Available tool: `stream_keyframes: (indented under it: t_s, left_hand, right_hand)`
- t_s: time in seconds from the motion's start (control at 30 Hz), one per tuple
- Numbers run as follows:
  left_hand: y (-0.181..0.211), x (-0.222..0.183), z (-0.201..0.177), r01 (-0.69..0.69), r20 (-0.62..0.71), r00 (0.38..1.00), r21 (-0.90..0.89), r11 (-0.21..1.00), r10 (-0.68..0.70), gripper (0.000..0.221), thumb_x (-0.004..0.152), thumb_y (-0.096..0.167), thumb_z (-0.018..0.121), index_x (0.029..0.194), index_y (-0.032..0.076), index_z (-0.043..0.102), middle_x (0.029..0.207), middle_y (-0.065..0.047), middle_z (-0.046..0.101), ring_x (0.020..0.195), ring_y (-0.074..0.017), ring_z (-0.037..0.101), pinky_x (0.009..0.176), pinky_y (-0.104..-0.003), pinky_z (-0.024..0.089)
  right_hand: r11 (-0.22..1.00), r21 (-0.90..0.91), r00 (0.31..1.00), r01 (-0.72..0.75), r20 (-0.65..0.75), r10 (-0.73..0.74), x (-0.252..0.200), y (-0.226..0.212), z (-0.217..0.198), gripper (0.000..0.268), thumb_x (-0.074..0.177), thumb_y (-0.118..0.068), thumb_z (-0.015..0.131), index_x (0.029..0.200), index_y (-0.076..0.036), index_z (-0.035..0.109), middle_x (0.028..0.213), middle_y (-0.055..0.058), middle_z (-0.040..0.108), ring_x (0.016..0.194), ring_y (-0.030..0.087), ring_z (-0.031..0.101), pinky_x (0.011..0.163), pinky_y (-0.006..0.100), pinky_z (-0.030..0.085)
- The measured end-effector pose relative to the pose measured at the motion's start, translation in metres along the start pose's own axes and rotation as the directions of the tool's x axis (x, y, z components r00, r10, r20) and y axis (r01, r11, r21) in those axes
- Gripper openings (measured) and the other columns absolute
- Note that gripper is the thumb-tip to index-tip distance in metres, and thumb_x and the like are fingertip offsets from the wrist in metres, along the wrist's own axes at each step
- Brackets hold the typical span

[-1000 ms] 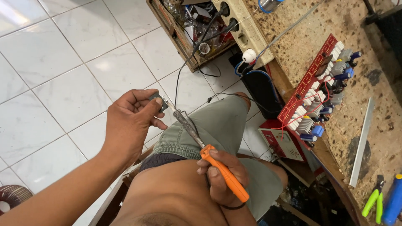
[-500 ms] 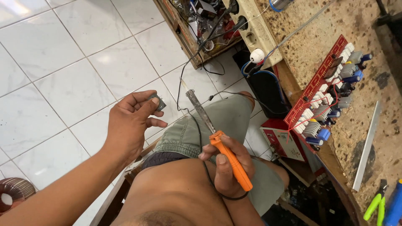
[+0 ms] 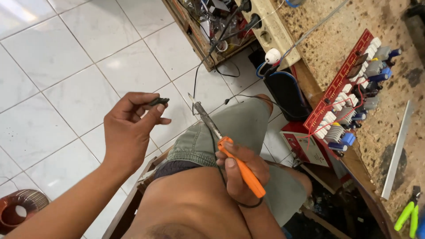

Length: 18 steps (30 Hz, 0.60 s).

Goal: Attaching electronic components and a metal heatsink to a circuit board using a soldering iron and screwdriver.

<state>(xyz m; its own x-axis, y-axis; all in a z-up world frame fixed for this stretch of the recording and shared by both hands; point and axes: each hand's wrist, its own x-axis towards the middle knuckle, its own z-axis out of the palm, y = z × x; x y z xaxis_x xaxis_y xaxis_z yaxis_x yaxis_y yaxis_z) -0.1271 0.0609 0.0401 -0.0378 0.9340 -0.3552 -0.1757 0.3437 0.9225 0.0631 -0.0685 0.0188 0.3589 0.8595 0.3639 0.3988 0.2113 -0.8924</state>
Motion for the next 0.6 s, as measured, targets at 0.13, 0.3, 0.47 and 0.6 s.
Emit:
stream_keyframes:
  t_s: [0.13, 0.3, 0.47, 0.6]
  left_hand:
    - [-0.004, -0.005, 0.001, -0.526, 0.104, 0.843, 0.358, 0.771, 0.527, 0.018, 0.095, -0.008, 0.078, 0.100, 0.010, 0.075, 0.110, -0.008, 0.068, 0.105, -0.0173, 0.072, 0.073, -0.020, 0.058]
    - [-0.015, 0.003, -0.002, -0.814, 0.253, 0.567, 0.314, 0.488, 0.784, 0.025, 0.095, -0.019, 0.075, 0.099, 0.005, 0.072, 0.113, -0.018, 0.063, 0.113, -0.0340, 0.073, 0.099, -0.039, 0.065]
    - [-0.014, 0.006, -0.001, -0.907, 0.340, 0.418, 0.211, 0.365, 0.842, 0.026, 0.091, -0.026, 0.067, 0.097, -0.001, 0.073, 0.115, -0.023, 0.060, 0.112, -0.0379, 0.069, 0.101, -0.043, 0.067]
    - [-0.013, 0.007, 0.001, -0.952, 0.413, 0.304, 0.156, 0.262, 0.858, 0.022, 0.092, -0.024, 0.067, 0.098, -0.003, 0.073, 0.114, -0.024, 0.059, 0.110, -0.0374, 0.067, 0.104, -0.051, 0.065]
  right_hand:
    - [0.984, 0.178, 1.000, 0.029, -0.009, -0.028, -0.014, 0.002, -0.012, 0.026, 0.103, -0.024, 0.057, 0.116, -0.004, 0.066, 0.092, 0.021, 0.074, 0.069, 0.024, 0.077, 0.060, 0.028, 0.069]
    - [0.926, 0.348, 0.988, 0.143, -0.100, -0.115, -0.023, 0.010, -0.014, 0.023, 0.103, -0.019, 0.055, 0.118, -0.004, 0.064, 0.084, 0.023, 0.071, 0.058, 0.024, 0.070, 0.079, 0.042, 0.065]
    - [0.882, 0.454, 0.990, 0.129, -0.115, -0.086, -0.024, 0.006, -0.014, 0.023, 0.103, -0.016, 0.057, 0.119, -0.002, 0.064, 0.087, 0.020, 0.069, 0.062, 0.025, 0.071, 0.078, 0.041, 0.065]
    - [0.886, 0.427, 0.983, 0.181, -0.114, -0.146, -0.021, 0.002, -0.014, 0.022, 0.105, -0.015, 0.055, 0.120, -0.001, 0.063, 0.087, 0.020, 0.069, 0.061, 0.023, 0.071, 0.071, 0.037, 0.068]
